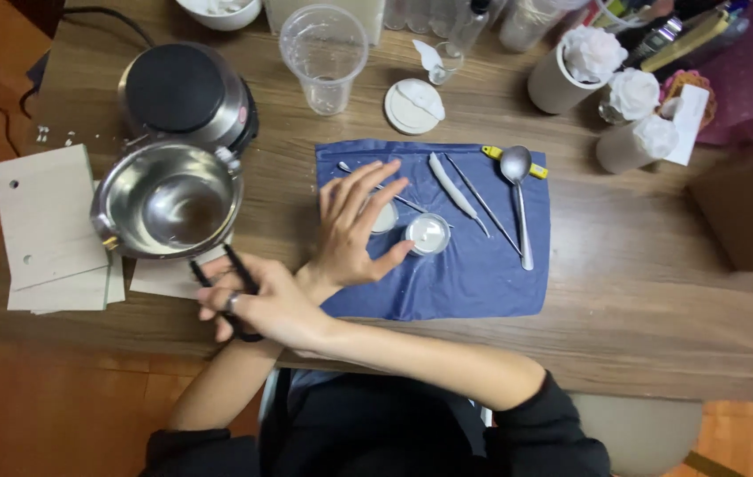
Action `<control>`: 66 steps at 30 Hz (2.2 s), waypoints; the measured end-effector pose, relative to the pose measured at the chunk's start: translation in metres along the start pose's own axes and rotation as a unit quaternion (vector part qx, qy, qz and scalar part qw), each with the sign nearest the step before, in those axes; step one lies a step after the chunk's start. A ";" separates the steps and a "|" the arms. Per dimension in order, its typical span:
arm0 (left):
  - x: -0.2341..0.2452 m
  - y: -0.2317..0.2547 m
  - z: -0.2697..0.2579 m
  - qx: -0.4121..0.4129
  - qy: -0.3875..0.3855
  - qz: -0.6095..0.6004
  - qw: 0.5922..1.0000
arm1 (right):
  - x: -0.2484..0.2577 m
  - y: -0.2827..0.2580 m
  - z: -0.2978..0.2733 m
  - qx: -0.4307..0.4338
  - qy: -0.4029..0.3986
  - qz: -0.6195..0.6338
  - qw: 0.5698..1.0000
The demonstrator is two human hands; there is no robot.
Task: Pouring melted wax from a small metal pot into prepared candle containers on a workbench.
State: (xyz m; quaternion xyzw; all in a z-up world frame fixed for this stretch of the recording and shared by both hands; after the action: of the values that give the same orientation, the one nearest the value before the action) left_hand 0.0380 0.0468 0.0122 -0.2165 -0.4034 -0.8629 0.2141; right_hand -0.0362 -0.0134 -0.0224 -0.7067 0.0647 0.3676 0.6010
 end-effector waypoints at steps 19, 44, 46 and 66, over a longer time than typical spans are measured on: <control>-0.002 -0.012 0.003 0.042 -0.010 -0.021 0.999 | 0.012 0.048 0.007 -0.046 -0.074 -0.083 0.993; 0.008 -0.015 0.009 0.099 -0.027 0.012 0.995 | 0.023 -0.148 -0.051 0.139 -0.222 -0.469 0.843; 0.009 -0.020 0.010 0.107 -0.054 -0.032 0.992 | 0.057 -0.182 -0.055 0.196 -0.143 -0.491 0.836; 0.004 -0.025 0.015 0.064 -0.179 0.002 0.982 | 0.178 -0.169 -0.064 0.282 0.031 -0.590 0.756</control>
State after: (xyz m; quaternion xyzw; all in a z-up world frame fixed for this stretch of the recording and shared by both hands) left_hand 0.0246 0.0726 0.0080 -0.3542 -0.4894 -0.7819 0.1538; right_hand 0.2105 0.0365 0.0073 -0.4145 -0.2456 -0.1167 0.8685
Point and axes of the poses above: each hand's wrist, its own z-axis towards the middle knuckle, its own x-axis out of the back of the hand, y = z × x, the point moved 7 cm from there along z, towards the middle knuckle, and after that the axes turned 10 degrees about x, right-handed, at the moved point
